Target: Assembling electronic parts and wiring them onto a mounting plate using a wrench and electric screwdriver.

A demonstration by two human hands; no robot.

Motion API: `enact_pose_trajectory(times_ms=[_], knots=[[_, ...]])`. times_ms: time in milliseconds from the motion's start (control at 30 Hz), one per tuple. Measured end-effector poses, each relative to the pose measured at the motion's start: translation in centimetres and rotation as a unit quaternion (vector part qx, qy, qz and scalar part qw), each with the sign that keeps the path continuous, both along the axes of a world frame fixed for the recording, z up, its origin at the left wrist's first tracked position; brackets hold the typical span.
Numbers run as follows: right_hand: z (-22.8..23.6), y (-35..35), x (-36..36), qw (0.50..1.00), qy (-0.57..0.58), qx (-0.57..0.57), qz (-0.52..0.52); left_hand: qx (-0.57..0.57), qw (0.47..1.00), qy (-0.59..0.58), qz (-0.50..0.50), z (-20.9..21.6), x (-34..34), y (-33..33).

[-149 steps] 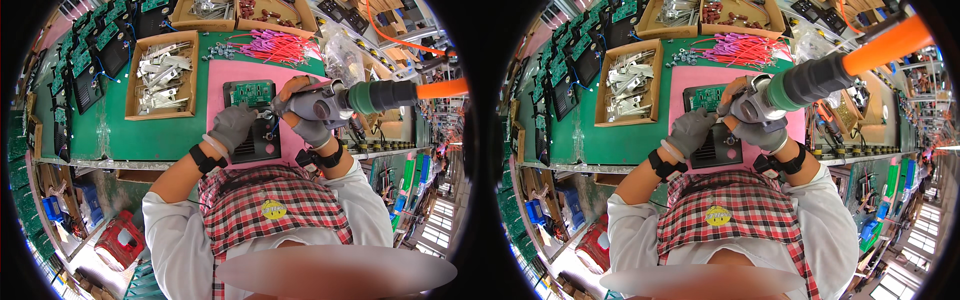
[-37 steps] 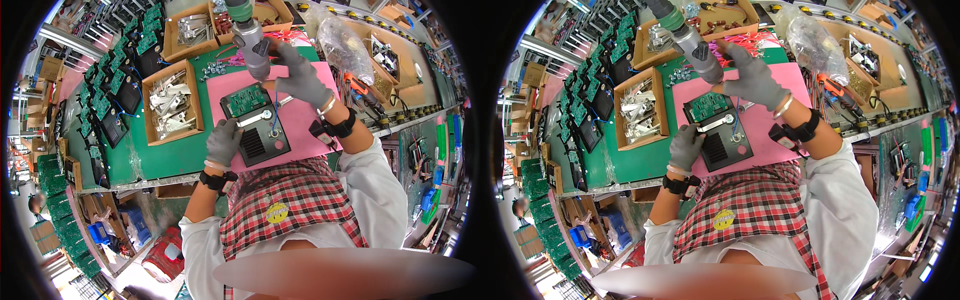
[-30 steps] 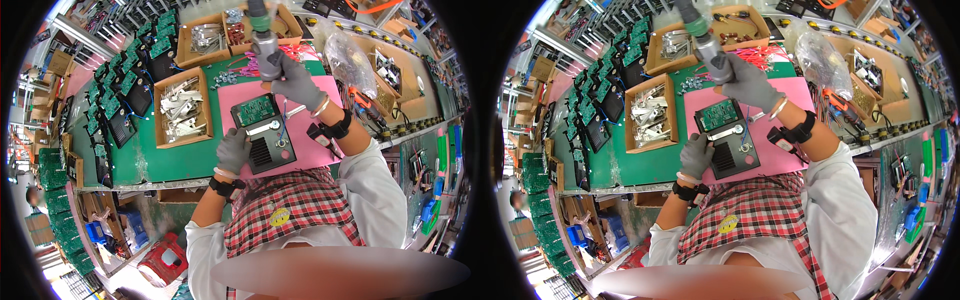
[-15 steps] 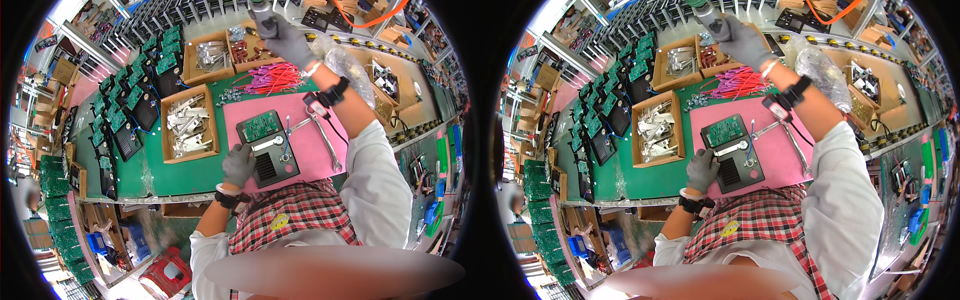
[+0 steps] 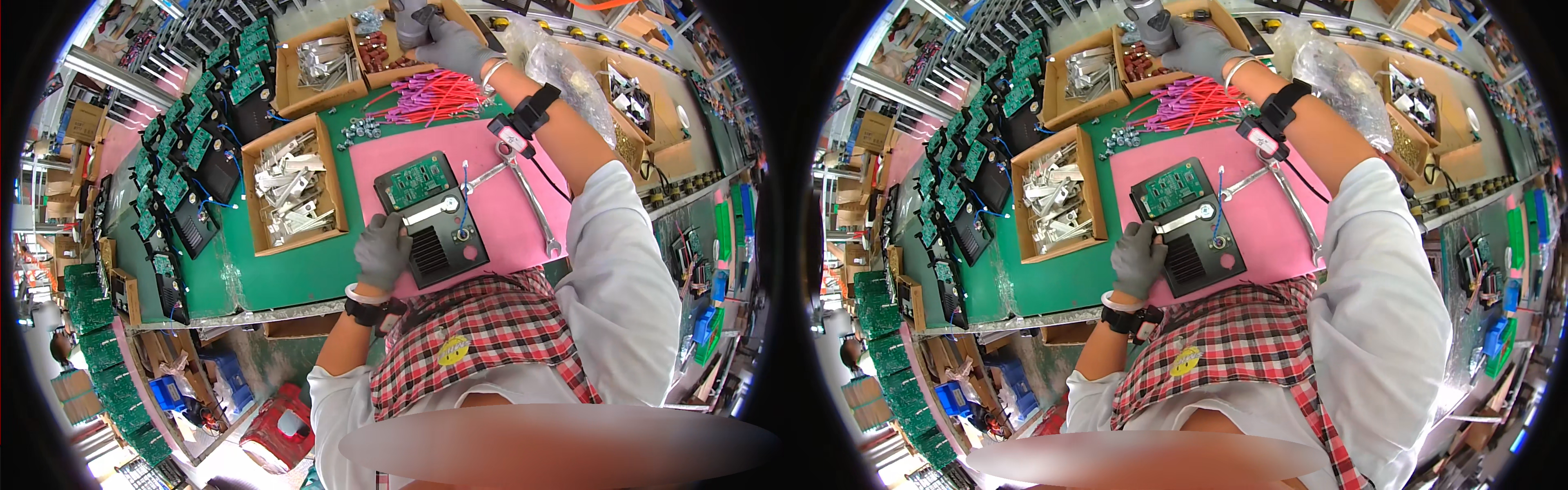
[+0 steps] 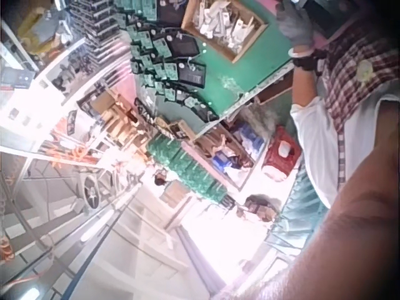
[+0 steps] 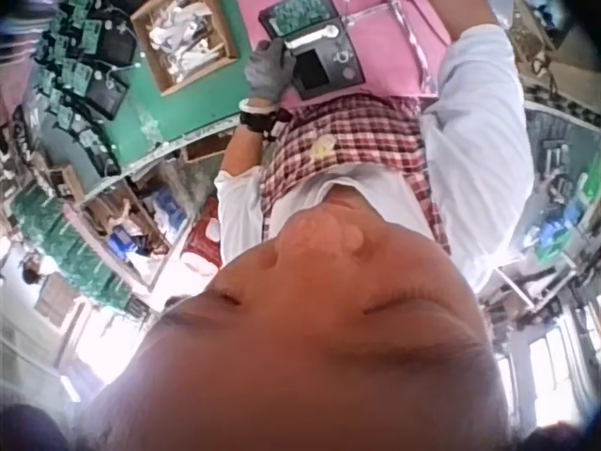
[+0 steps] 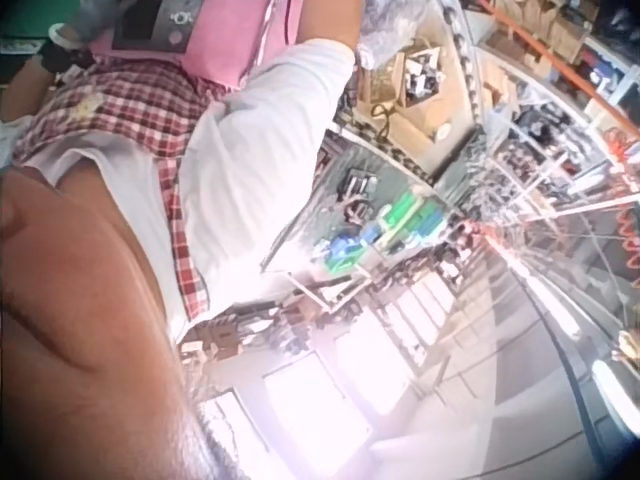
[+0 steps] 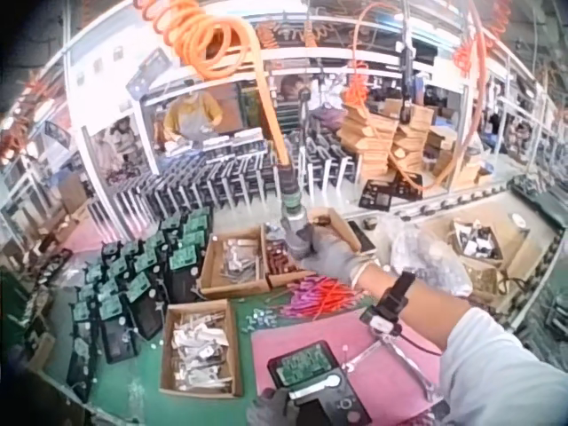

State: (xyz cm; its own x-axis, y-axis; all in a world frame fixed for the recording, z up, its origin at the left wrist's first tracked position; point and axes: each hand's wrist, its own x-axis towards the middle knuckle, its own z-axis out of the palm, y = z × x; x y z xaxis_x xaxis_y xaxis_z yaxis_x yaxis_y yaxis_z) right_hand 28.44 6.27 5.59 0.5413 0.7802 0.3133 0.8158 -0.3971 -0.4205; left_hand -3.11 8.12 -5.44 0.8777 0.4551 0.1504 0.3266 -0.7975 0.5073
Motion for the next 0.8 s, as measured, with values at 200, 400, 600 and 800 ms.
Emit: enact_pose_trajectory(times_ms=[200, 400, 600, 800], knots=[[-1.4, -3.4, 0.4, 0.997, -0.018, -0.063, 0.032, 0.007, 1.0, -0.005, 0.01, -0.6, 0.0, 0.1], [-2.5, -5.7, 4.5, 0.995, 0.095, -0.027, -0.016, 0.008, 1.0, 0.0, 0.007, -0.9, 0.1, -0.2], [-2.3, -3.1, 7.2, 0.996, 0.011, -0.076, -0.049, 0.011, 1.0, 0.002, 0.014, -0.5, 0.0, -0.2], [-4.4, 4.5, 7.0, 0.954, -0.125, -0.27, -0.036, -0.021, 0.999, 0.04, 0.021, 0.2, -0.6, 0.1]])
